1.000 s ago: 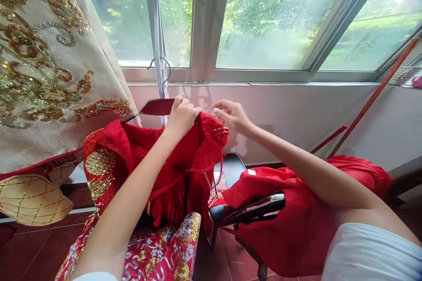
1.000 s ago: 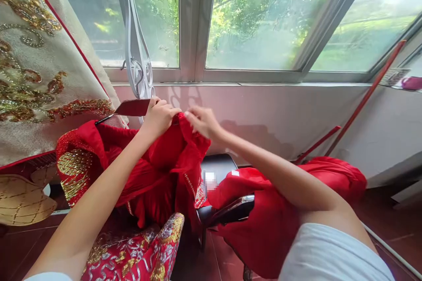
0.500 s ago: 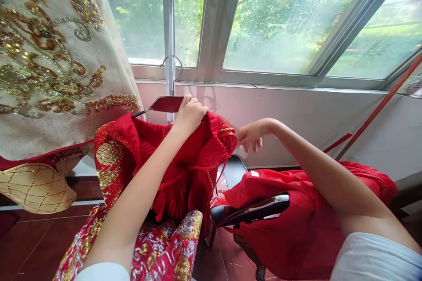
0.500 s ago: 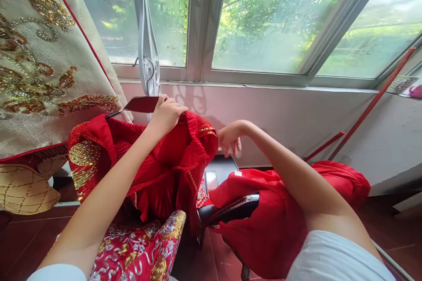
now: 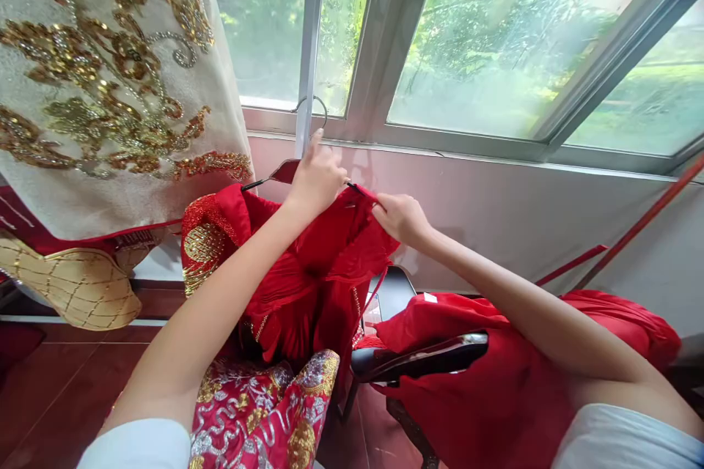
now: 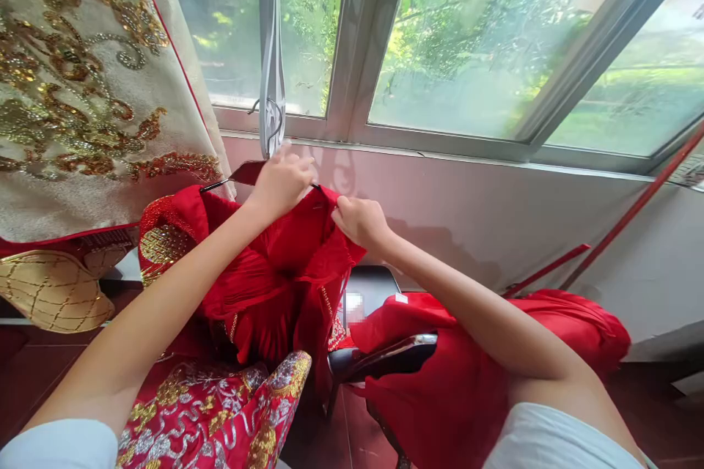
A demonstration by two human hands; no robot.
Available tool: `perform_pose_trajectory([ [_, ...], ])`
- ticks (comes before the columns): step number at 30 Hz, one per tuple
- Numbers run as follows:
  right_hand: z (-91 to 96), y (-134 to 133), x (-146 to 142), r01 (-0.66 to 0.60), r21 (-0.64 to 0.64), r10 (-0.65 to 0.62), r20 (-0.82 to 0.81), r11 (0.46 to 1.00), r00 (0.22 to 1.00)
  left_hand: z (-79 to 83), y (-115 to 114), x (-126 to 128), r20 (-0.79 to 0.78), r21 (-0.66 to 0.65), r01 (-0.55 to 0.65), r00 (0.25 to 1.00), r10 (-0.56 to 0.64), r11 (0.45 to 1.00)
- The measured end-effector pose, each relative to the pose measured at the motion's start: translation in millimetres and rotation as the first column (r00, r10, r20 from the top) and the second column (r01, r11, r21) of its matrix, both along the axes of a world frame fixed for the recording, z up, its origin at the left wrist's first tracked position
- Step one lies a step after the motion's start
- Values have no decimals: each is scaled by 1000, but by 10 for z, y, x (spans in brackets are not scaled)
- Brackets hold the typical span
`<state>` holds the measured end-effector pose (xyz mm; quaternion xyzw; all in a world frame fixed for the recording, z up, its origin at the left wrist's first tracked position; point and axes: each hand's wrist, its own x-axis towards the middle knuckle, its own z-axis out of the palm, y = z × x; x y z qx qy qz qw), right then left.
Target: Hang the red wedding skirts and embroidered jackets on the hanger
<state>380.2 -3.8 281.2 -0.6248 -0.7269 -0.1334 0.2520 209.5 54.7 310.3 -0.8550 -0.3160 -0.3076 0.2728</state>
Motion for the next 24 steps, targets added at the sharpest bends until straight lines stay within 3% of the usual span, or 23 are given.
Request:
perform_pose_trajectory([
  [2,109,33,47,-54,9,54,-251,999,967,21,-42,-55,47,-54,-61,997,63,997],
  [4,253,97,122,-92,25,93,-491,995,866,42,-81,-62,68,-136,-91,993,101,987],
  [8,584,255,301,-53,114,118,-699,992,705,66,-90,26,93,-198,-92,989,112,976],
  [10,680,309,374,-43,184,160,-687,982,708,59,-66,77,111,-195,-107,985,131,975],
  [13,621,309,369,-133,213,228,-524,968,820,21,-25,122,129,-164,-122,981,144,979],
  [15,482,257,280,-218,138,252,-322,966,913,-13,-7,129,129,-133,-125,981,142,983],
  [17,350,203,169,-265,17,265,-124,964,956,-39,1,122,130,-104,-129,981,142,986],
  [19,286,202,96,-264,-11,263,-40,965,964,-48,6,109,126,-89,-124,983,135,988],
  [21,288,288,84,-273,85,278,-53,958,959,-44,10,86,119,-96,-94,987,105,991],
  [24,315,510,109,-432,142,448,-110,890,887,-66,-23,-20,129,-113,-21,991,36,993],
])
